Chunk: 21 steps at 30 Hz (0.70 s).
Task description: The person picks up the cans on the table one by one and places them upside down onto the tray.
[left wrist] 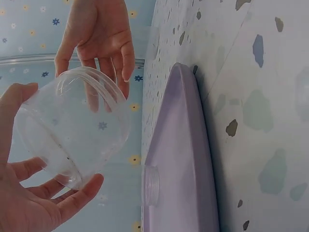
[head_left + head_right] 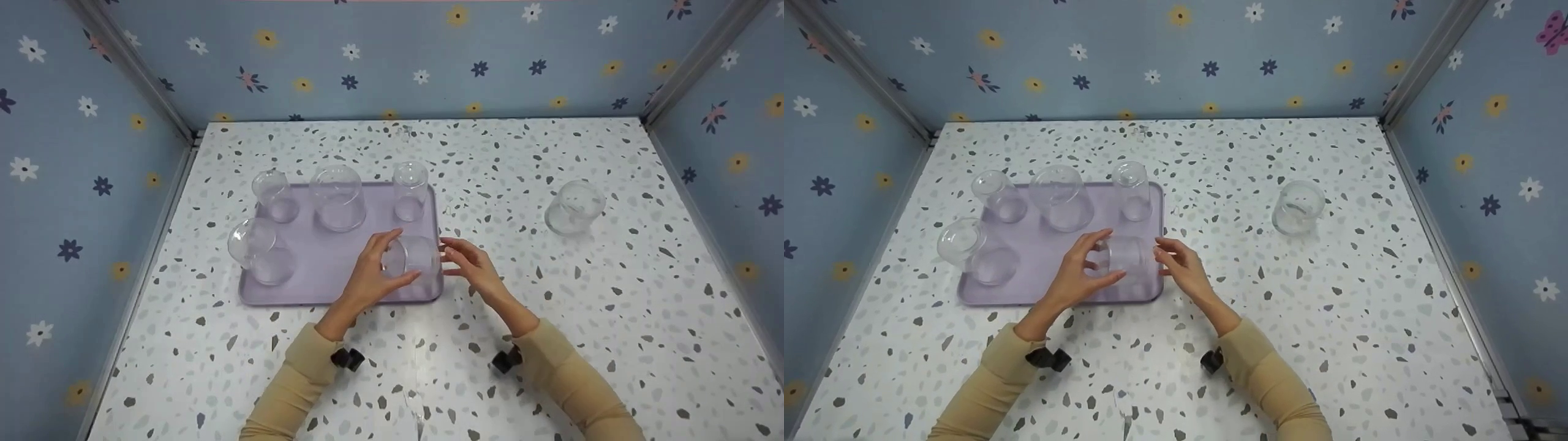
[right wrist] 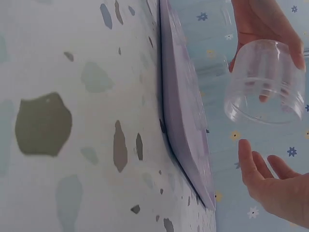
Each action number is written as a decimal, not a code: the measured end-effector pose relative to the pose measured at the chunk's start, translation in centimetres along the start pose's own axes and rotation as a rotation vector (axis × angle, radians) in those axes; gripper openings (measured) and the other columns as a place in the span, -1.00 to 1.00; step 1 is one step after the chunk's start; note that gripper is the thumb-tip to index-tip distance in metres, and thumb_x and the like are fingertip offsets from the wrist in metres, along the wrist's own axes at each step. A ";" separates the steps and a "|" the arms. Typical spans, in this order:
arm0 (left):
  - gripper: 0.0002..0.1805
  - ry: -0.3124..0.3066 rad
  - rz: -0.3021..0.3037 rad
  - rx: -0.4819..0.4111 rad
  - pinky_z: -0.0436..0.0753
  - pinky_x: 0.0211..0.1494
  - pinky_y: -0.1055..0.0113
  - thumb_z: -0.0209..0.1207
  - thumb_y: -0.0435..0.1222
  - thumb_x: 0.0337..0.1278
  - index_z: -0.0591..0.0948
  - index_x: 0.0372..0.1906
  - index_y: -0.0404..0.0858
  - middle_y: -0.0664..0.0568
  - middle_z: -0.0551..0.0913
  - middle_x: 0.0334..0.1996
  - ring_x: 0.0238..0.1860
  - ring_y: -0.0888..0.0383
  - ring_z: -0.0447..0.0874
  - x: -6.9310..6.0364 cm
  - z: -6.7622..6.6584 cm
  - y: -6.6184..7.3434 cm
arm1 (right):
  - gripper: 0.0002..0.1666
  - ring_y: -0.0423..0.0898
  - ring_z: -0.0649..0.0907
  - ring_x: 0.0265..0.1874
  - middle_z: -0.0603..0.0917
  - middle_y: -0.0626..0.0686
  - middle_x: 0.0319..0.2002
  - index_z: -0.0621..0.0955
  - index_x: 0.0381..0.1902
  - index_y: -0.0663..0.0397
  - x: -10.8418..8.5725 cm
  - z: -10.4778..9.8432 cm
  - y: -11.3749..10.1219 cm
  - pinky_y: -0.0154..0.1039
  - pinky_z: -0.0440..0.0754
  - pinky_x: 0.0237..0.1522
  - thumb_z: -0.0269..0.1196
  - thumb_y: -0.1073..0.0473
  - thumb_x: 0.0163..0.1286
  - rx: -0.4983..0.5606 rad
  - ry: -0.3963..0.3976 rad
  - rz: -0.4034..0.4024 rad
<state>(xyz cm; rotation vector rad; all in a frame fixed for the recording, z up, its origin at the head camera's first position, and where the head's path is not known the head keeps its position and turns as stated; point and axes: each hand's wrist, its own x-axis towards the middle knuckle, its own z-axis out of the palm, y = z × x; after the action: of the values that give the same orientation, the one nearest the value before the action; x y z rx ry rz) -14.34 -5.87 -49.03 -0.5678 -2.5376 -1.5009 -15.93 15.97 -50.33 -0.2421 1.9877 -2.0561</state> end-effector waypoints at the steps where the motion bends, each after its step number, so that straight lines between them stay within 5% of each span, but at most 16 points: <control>1: -0.18 0.006 -0.005 0.022 0.49 -0.12 0.14 0.33 0.02 -0.26 0.33 0.19 -0.23 -0.05 0.37 0.02 -0.06 0.01 0.39 0.0 -0.1 0.0 | -0.50 0.21 0.46 -0.04 0.39 0.39 0.04 0.32 0.14 0.44 0.0 -0.2 -0.1 -0.04 0.52 -0.13 0.03 0.20 0.35 -0.023 0.004 -0.005; 9: -0.19 0.015 -0.131 0.187 0.38 0.06 0.18 0.34 0.02 -0.30 0.36 0.16 -0.22 -0.05 0.37 -0.01 0.01 0.04 0.36 -0.2 -0.9 -0.1 | -0.61 0.17 0.49 -0.04 0.46 0.34 0.00 0.41 0.05 0.43 -0.8 -1.0 -2.6 -0.09 0.51 -0.12 0.08 0.33 0.29 -0.270 0.041 -0.048; 21: -0.21 -0.018 -0.243 0.367 0.50 -0.27 0.06 0.33 0.02 -0.30 0.36 0.15 -0.20 -0.09 0.35 -0.04 -0.04 -0.05 0.33 -0.5 -2.2 -0.6 | -0.55 0.23 0.43 -0.02 0.45 0.32 0.02 0.43 0.05 0.40 -0.5 -4.0 -2.9 0.01 0.44 -0.05 0.17 0.28 0.22 -0.483 0.090 -0.106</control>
<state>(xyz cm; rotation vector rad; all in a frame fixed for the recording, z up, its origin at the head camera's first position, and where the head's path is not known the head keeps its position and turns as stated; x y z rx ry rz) -14.24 -8.17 -48.56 -0.2287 -2.8799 -1.0446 -16.87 20.02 -47.58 -0.3604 2.5557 -1.6342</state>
